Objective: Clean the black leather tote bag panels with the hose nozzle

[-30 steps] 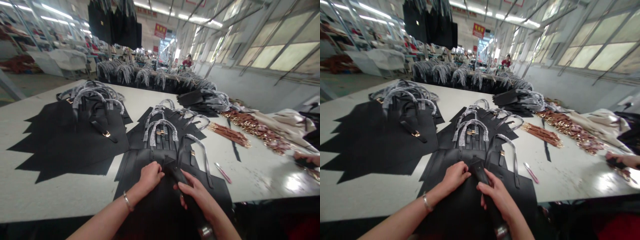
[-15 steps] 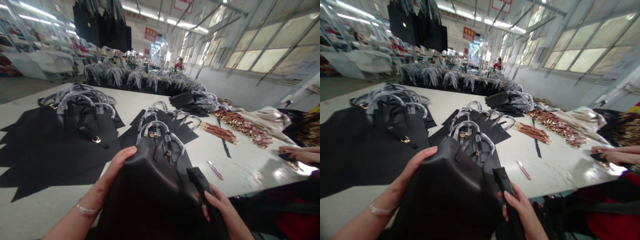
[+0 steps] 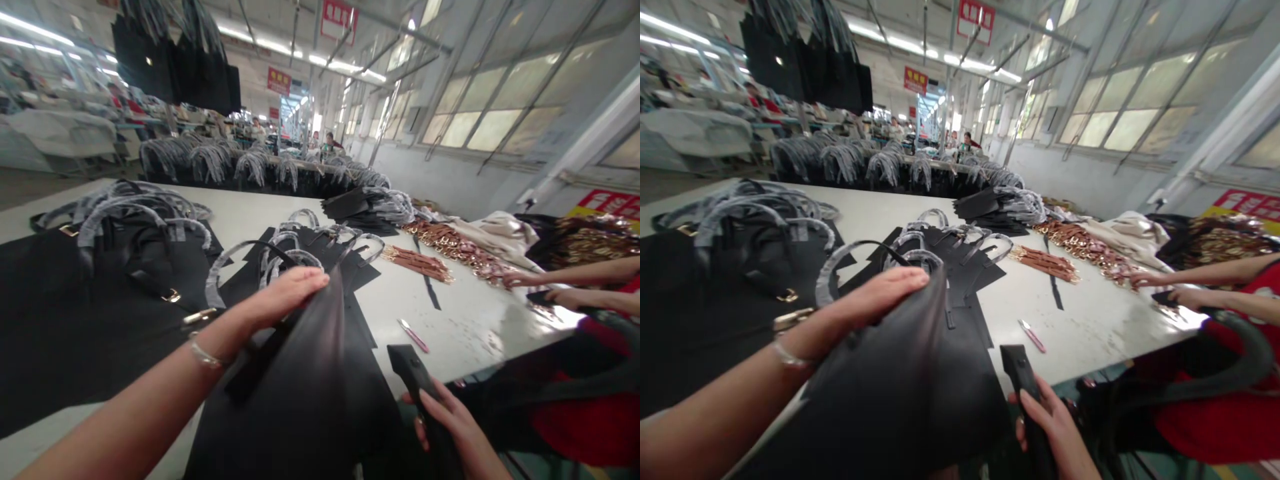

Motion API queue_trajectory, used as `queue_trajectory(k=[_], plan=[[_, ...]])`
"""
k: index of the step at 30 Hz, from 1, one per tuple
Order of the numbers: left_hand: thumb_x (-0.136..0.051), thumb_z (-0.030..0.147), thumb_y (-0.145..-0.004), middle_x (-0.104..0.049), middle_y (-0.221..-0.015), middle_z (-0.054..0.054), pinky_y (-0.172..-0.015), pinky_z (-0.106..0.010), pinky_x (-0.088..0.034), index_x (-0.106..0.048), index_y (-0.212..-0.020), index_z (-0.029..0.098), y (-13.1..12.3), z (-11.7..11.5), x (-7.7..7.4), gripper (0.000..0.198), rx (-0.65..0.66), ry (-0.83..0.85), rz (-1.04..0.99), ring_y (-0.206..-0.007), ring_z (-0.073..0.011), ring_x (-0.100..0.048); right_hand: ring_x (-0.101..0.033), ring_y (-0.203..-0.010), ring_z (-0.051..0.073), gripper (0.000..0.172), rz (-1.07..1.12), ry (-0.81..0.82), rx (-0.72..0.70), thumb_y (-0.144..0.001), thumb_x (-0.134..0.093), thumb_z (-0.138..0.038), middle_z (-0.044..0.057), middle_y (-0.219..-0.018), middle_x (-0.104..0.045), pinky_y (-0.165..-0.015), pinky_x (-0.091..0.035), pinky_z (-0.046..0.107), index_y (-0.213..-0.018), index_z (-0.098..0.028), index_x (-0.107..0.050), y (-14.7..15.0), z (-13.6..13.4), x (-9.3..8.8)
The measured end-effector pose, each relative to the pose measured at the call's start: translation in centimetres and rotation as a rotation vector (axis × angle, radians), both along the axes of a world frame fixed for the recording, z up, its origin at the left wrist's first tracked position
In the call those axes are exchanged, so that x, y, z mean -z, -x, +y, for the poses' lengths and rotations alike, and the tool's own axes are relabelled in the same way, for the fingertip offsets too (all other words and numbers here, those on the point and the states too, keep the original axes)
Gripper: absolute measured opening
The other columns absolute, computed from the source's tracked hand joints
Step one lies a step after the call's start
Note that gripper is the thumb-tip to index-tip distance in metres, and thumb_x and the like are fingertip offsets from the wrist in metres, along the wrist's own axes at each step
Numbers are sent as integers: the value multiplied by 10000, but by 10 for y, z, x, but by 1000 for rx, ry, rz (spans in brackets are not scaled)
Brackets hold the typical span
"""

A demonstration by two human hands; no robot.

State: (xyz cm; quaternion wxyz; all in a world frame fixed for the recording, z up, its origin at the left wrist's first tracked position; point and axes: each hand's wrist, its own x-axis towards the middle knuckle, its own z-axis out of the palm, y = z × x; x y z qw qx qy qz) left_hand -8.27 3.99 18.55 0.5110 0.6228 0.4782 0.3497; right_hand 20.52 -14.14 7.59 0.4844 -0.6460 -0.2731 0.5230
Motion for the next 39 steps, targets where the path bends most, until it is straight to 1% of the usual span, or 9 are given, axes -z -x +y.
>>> queue_trajectory(k=[2, 4, 8, 12, 16, 26, 33, 36, 39], plan=[[-517, 366, -858, -654, -815, -26, -752, -300, -492, -631, -836, 172, -29, -17, 40, 226, 265, -97, 277, -819, -200, -618, -562, -487, 108, 565, -19, 14, -14, -742, -722, -491, 36, -868, -708, -443, -456, 226, -1193, -207, -535, -4, -2, -6], [-521, 263, -858, -657, -948, -81, -806, -339, -491, -633, -908, 155, -39, -41, 83, 163, 384, -242, 566, -861, -220, -624, -573, -499, 117, 607, -33, 38, -32, -731, -731, -498, 32, -866, -705, -450, -466, 235, -1223, -214, -515, -6, -3, -10], [-628, 209, -802, -569, -1261, -156, -1048, -476, -389, -596, -1104, 128, -28, -87, 154, 314, 342, -485, 788, -1183, -304, -525, -600, -507, 116, 671, -1, 101, -151, -750, -720, -477, 47, -949, -702, -443, -477, 234, -1310, -241, -437, 1, 0, -8], [-622, 233, -831, -519, -1344, -173, -1114, -494, -330, -561, -1186, 118, -19, -102, 188, 378, 212, -687, 783, -1276, -304, -459, -612, -474, 98, 680, 53, 190, -349, -801, -673, -429, 40, -914, -693, -412, -456, 201, -1380, -240, -368, 23, 10, 1], [-615, 257, -844, -595, -1251, -170, -1038, -456, -437, -586, -1156, 112, -19, -99, 198, 345, 192, -753, 783, -1213, -309, -524, -607, -445, 83, 639, 68, 202, -466, -814, -657, -377, 23, -858, -682, -389, -444, 174, -1370, -219, -384, 42, 33, 5], [-518, 259, -886, -620, -1205, -182, -1031, -410, -444, -585, -1144, 86, -21, -98, 202, 318, 220, -820, 794, -1192, -295, -549, -595, -431, 81, 316, 65, 200, -541, -847, -613, -389, 17, -754, -698, -368, -439, 154, -1070, -182, -531, 54, 104, 2], [-463, 255, -911, -602, -1238, -193, -1022, -405, -437, -576, -1166, 66, -21, -97, 205, 337, 242, -848, 809, -1205, -299, -539, -595, -414, 91, 349, 3, 216, -572, -826, -633, -391, 36, -771, -706, -355, -434, 166, -1084, -175, -541, 53, 105, 0], [-426, 251, -933, -583, -1267, -200, -1010, -425, -437, -561, -1204, 64, -21, -97, 208, 355, 279, -838, 836, -1234, -306, -511, -577, -411, 89, 366, -39, 119, -543, -812, -648, -383, 15, -745, -682, -359, -433, 175, -1092, -171, -546, 66, 116, 3], [-439, 229, -922, -544, -1327, -190, -997, -497, -426, -533, -1266, 103, -19, -102, 205, 379, 312, -767, 885, -1259, -331, -478, -570, -434, 83, 530, -80, -6, -493, -800, -668, -380, -5, -798, -666, -387, -452, 188, -1256, -197, -471, 78, 122, -1]])
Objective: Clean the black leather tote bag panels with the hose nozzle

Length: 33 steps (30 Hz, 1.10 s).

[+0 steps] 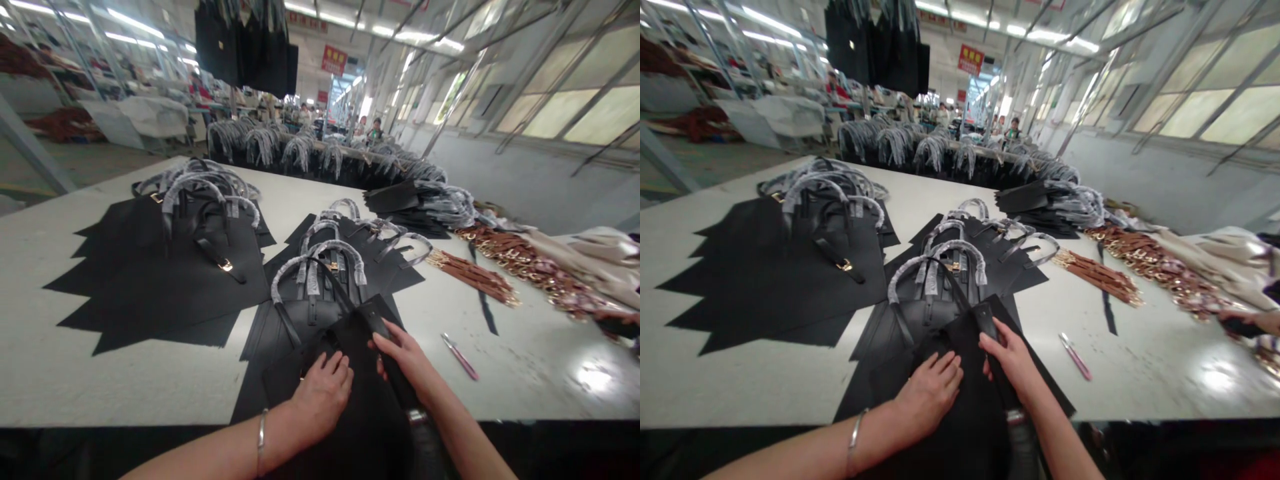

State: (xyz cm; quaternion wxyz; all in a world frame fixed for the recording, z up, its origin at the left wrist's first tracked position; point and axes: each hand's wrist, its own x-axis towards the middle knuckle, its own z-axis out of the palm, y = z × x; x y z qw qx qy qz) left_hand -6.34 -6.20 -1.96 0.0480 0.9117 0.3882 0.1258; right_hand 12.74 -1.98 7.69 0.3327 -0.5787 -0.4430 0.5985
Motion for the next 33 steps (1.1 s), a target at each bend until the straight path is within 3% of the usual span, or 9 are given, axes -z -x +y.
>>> queue_trajectory(k=[4, 9, 16, 25, 28, 31, 33], plan=[[-453, 174, -896, -528, -1331, -203, -955, -565, -432, -501, -1317, 125, 2, -10, -12, 426, -61, 47, 57, -1206, -352, -503, -607, -477, 102, 637, -25, 42, -75, -804, -664, -394, 28, -895, -679, -411, -476, 209, -1355, -209, -405, -2, -16, -15], [-436, 129, -899, -629, -1105, -210, -896, -511, -477, -557, -1212, 44, 2, -17, -11, 346, 12, -60, 47, -1061, -323, -580, -612, -446, 88, 645, -26, 223, -232, -809, -646, -381, 21, -860, -683, -391, -459, 182, -1376, -199, -401, -2, -40, -17], [-451, 147, -897, -647, -962, -151, -772, -393, -529, -613, -1052, 59, 1, -20, 1, 241, 113, -204, 28, -897, -273, -624, -576, -395, 90, 663, -32, 239, -298, -800, -637, -388, -19, -654, -663, -371, -453, 170, -1373, -147, -407, 30, -25, -9], [-417, 131, -906, -648, -984, -165, -797, -355, -521, -596, -1080, 51, 5, -17, 5, 263, 112, -195, -16, -924, -248, -619, -601, -414, 82, 662, -64, 291, -338, -802, -643, -388, -7, -806, -668, -373, -463, 176, -1387, -201, -396, 24, -24, -12], [-452, 128, -892, -655, -947, -148, -784, -346, -524, -605, -1030, 49, 3, -16, 7, 221, 112, -197, -45, -893, -245, -623, -567, -393, 94, 732, -81, 244, -339, -788, -645, -406, -13, -683, -665, -368, -445, 189, -1412, -145, -367, 34, -18, -7], [-474, 103, -876, -657, -989, -148, -810, -332, -518, -596, -1022, 51, 6, -17, 7, 197, 106, -208, -106, -916, -238, -620, -549, -394, 120, 824, -140, 77, -274, -774, -656, -428, -52, -517, -604, -397, -451, 214, -1444, -89, -316, 41, -17, 1], [-469, 94, -881, -660, -984, -121, -802, -300, -514, -586, -1029, 81, 14, -18, 4, 189, 101, -171, -187, -902, -209, -617, -570, -416, 135, 847, -170, 13, -258, -771, -669, -440, -52, -519, -609, -412, -461, 227, -1455, -103, -299, 39, -21, 7]])
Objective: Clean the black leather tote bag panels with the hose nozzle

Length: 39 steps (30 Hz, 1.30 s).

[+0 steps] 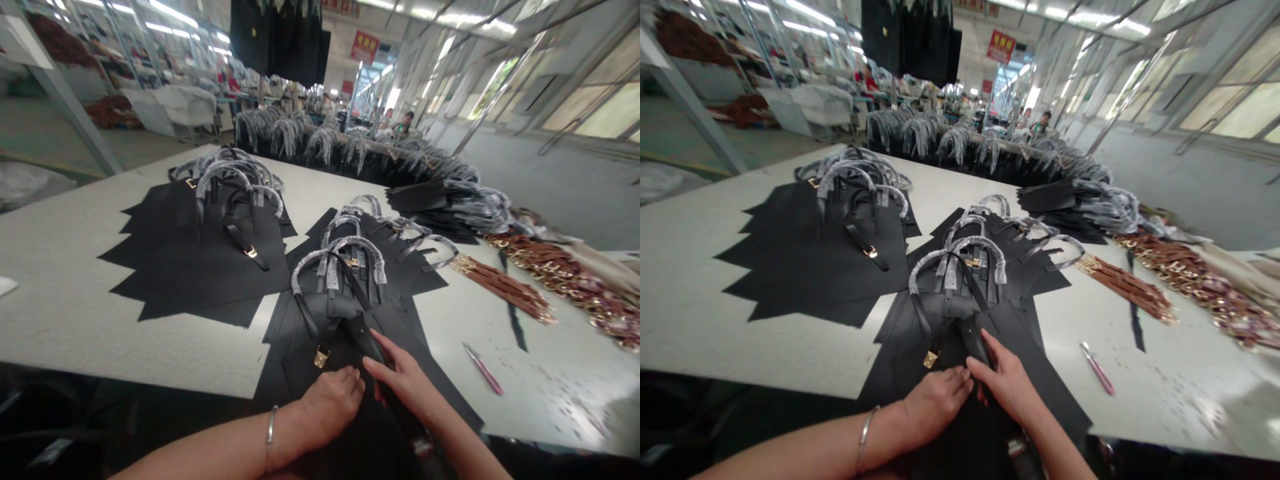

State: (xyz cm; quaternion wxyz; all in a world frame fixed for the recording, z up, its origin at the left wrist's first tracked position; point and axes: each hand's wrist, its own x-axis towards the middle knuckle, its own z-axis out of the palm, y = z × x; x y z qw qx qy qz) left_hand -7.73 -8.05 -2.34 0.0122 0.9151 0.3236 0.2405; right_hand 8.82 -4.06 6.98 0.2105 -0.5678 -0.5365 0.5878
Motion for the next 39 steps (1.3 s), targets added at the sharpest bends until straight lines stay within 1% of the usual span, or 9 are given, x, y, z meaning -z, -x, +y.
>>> queue_trajectory(k=[2, 7, 10, 15, 19, 26, 31, 35, 39], plan=[[-450, 94, -889, -649, -877, -67, -743, -291, -513, -580, -977, 135, 11, -2, -5, 162, -68, 64, -115, -810, -186, -603, -593, -433, 141, 835, 9, 35, -25, -781, -668, -447, -42, -560, -631, -415, -470, 231, -1458, -132, -294, -7, -7, 4], [-501, 136, -859, -566, -1027, -114, -837, -436, -489, -500, -1088, 142, 34, 8, -13, 228, -628, 156, -335, -944, -259, -546, -595, -429, 108, 817, 116, 154, -29, -793, -662, -441, 2, -728, -682, -401, -471, 210, -1455, -154, -279, -20, -27, 5], [-514, 134, -855, -527, -1072, -116, -890, -431, -475, -466, -1159, 131, 38, 21, -12, 308, -698, 251, -339, -1013, -259, -518, -599, -426, 88, 794, 141, 187, 13, -794, -663, -420, 33, -835, -692, -394, -465, 195, -1445, -163, -290, -17, -30, 0], [-500, 155, -876, -529, -1072, -110, -906, -428, -464, -476, -1163, 129, 39, 31, -9, 289, -707, 298, -287, -1031, -258, -511, -605, -412, 102, 706, 147, 214, 73, -776, -672, -401, 29, -806, -681, -362, -454, 200, -1377, -152, -397, -1, -14, -5], [-535, 175, -856, -516, -1039, -81, -884, -382, -470, -520, -1100, 160, 44, 31, -11, 245, -708, 348, -353, -999, -231, -536, -587, -402, 103, 832, 125, 76, 142, -764, -682, -421, 20, -778, -685, -365, -447, 209, -1439, -133, -290, 11, -2, -7], [-653, 234, -759, -625, -851, -47, -770, -338, -460, -607, -908, 178, 46, 28, -35, 166, -707, 592, -553, -832, -225, -603, -597, -424, 110, 894, 144, 48, 77, -751, -689, -489, 50, -813, -717, -401, -458, 221, -1457, -152, -255, -8, -27, -24], [-641, 242, -719, -647, -687, -5, -575, -258, -440, -648, -892, 161, 25, 22, -57, 191, -471, 985, -856, -591, -168, -602, -620, -455, 102, 835, 236, 127, 95, -745, -703, -484, 67, -926, -706, -410, -460, 211, -1433, -207, -318, -23, -57, -35], [-548, 207, -743, -644, -719, -4, -556, -231, -437, -660, -941, 150, 9, 21, -60, 235, -245, 1056, -997, -600, -145, -582, -631, -476, 91, 727, 332, 205, 57, -770, -687, -472, 70, -987, -688, -415, -455, 187, -1390, -246, -381, -29, -64, -43], [-512, 156, -717, -595, -630, 15, -472, -200, -326, -666, -878, 129, 4, 24, -56, 225, -177, 1072, -992, -499, -98, -458, -622, -469, 89, 662, 395, 207, 49, -780, -674, -478, 73, -983, -683, -407, -457, 184, -1346, -240, -428, -30, -59, -45]])
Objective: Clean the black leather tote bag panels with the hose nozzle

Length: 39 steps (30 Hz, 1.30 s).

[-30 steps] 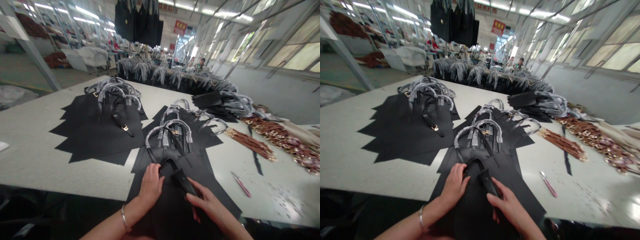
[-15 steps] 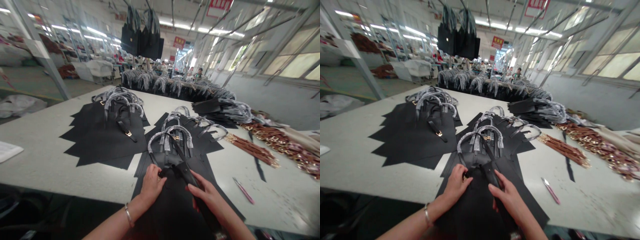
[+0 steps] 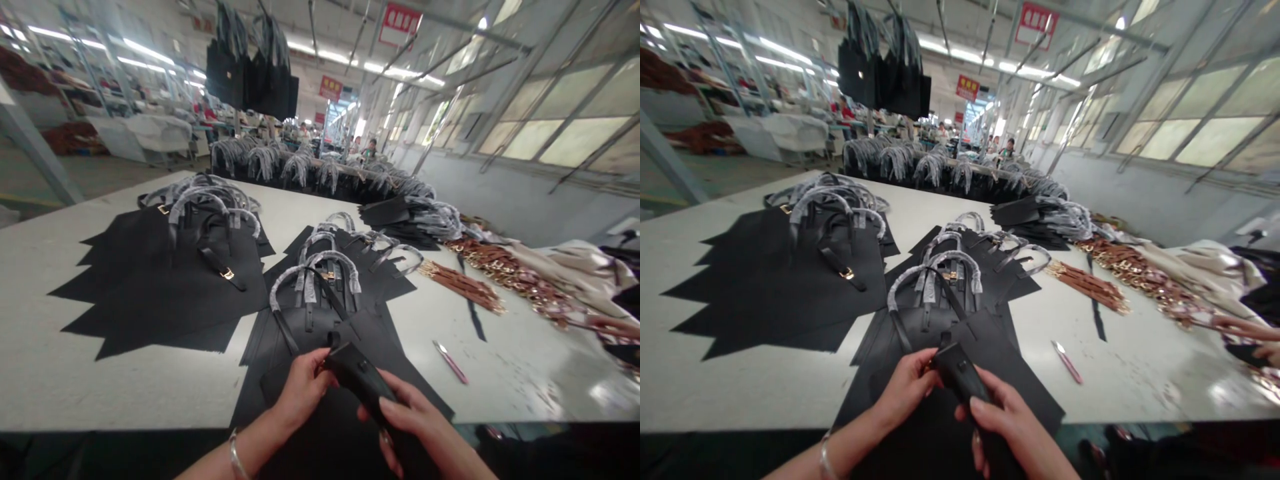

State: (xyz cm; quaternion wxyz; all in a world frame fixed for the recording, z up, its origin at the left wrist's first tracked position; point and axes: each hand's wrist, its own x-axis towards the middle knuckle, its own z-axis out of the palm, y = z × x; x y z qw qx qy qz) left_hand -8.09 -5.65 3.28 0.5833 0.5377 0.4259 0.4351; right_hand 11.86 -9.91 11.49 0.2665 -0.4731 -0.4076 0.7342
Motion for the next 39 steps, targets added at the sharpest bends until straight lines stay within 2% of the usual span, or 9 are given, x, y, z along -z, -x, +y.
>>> queue_trajectory(k=[7, 11, 13, 17, 21, 23, 28, 34, 39], plan=[[-569, 237, -765, -597, -650, 2, -531, -204, -341, -670, -797, 132, -8, 2, -7, 150, 21, 9, -99, -574, -111, -488, -617, -461, 84, 591, 15, 33, 19, -782, -666, -488, 85, -998, -687, -397, -442, 171, -1286, -234, -489, 3, 3, -4], [-631, 291, -733, -613, -637, -16, -491, -207, -314, -675, -838, 121, -18, 2, -8, 204, 53, 131, -93, -534, -113, -489, -592, -439, 70, 495, 2, -91, 140, -801, -654, -472, 88, -1025, -683, -383, -429, 173, -1206, -209, -544, -4, 6, -10], [-627, 319, -743, -605, -614, -15, -463, -203, -281, -666, -862, 117, -22, 3, -7, 238, 54, 180, -101, -499, -103, -460, -604, -444, 75, 519, 8, -67, 129, -805, -654, -466, 90, -1036, -682, -386, -434, 175, -1241, -220, -518, -9, 5, -10], [-616, 284, -733, -572, -581, 3, -475, -197, -277, -648, -739, 118, -26, 6, -7, 169, 77, 114, -125, -499, -87, -429, -621, -433, 94, 608, 38, 30, 76, -745, -698, -494, 95, -995, -690, -373, -433, 176, -1255, -220, -512, -13, 1, -6], [-658, 333, -729, -607, -631, -16, -458, -195, -273, -666, -853, 112, -33, 8, -6, 254, 127, 204, -150, -511, -97, -478, -588, -435, 60, 471, 13, -67, 200, -819, -636, -445, 90, -1050, -675, -383, -424, 168, -1221, -222, -534, -14, 5, -7], [-666, 377, -745, -611, -643, -23, -451, -190, -262, -661, -894, 116, -36, 9, -4, 301, 114, 248, -182, -515, -95, -481, -594, -443, 67, 467, 16, -70, 191, -822, -637, -440, 88, -1040, -675, -384, -428, 171, -1223, -222, -534, -18, 5, -8], [-690, 352, -731, -543, -559, 14, -457, -185, -245, -636, -723, 117, -43, 15, 0, 241, 115, 219, -213, -481, -66, -413, -597, -409, 76, 525, 47, 22, 168, -781, -667, -468, 93, -969, -691, -357, -417, 159, -1216, -205, -536, -24, 0, -1], [-739, 383, -716, -665, -921, -94, -479, -184, -280, -678, -958, 123, -48, 19, -6, 360, 157, 334, -316, -626, -94, -556, -581, -425, 59, 489, 22, -54, 234, -797, -659, -473, 93, -1031, -680, -377, -423, 168, -1196, -210, -552, -31, 4, -6], [-746, 337, -691, -602, -671, -21, -469, -192, -260, -656, -785, 107, -49, 15, -4, 264, 154, 334, -290, -554, -82, -484, -619, -458, 81, 526, 66, 47, 138, -803, -660, -451, 92, -1012, -684, -392, -443, 165, -1255, -226, -516, -32, -2, -1]])
